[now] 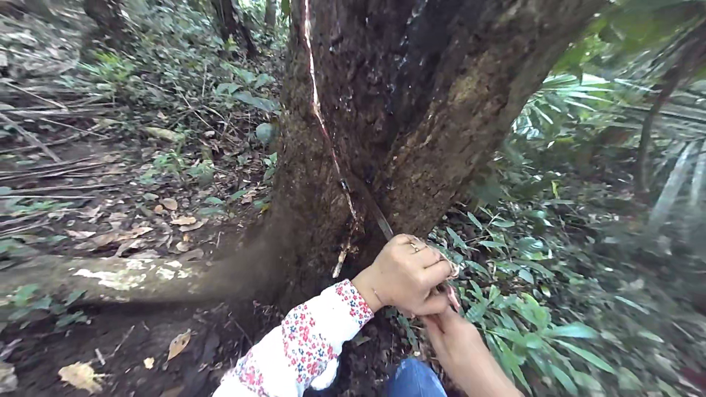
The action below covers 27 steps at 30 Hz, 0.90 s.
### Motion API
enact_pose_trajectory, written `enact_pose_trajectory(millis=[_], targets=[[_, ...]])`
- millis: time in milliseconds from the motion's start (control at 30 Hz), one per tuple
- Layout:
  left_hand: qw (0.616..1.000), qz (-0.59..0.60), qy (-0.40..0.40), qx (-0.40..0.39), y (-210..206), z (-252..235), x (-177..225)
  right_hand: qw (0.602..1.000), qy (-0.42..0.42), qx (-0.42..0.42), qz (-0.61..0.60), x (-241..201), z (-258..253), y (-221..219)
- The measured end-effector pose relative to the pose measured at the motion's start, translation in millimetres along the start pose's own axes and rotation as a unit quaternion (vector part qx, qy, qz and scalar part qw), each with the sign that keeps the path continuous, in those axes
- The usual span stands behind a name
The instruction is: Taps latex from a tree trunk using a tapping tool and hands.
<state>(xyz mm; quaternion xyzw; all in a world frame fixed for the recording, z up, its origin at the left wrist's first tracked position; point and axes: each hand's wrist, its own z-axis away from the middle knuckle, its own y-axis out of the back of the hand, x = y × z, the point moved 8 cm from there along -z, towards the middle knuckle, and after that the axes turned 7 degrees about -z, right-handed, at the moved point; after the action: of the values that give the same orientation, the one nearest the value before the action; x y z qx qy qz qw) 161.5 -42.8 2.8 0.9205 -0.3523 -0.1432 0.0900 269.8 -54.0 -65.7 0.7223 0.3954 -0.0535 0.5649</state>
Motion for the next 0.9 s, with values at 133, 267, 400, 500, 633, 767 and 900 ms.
enact_pose_trajectory(millis=[133, 267, 400, 500, 633, 767, 900], targets=[[1.000, -0.012, -0.016, 0.023, -6.9, -6.7, -2.9, 0.993, 0.095, 0.058, 0.048, 10.6, -6.6, 5.5], [0.998, -0.050, -0.014, 0.048, -14.7, -2.3, -10.0, 0.986, 0.141, 0.079, 0.049, 21.7, -23.4, -4.8], [0.996, -0.074, 0.003, 0.058, -17.0, -4.8, -18.0, 0.981, 0.158, 0.093, 0.060, 17.1, -34.4, -3.3], [0.997, -0.059, 0.010, 0.041, -16.4, 0.5, -7.8, 0.985, 0.142, 0.087, 0.050, 21.0, -19.9, -6.4], [0.998, -0.058, 0.016, 0.024, -3.2, -5.4, -36.4, 0.985, 0.138, 0.097, 0.038, -5.7, -45.4, -15.5], [0.998, -0.050, 0.006, 0.024, 14.8, -1.9, -46.1, 0.992, 0.099, 0.074, 0.028, -27.8, -41.3, -26.1], [1.000, -0.007, -0.021, 0.019, 26.1, 7.7, -21.3, 0.989, 0.095, 0.116, 0.000, -29.9, -4.5, -32.9]])
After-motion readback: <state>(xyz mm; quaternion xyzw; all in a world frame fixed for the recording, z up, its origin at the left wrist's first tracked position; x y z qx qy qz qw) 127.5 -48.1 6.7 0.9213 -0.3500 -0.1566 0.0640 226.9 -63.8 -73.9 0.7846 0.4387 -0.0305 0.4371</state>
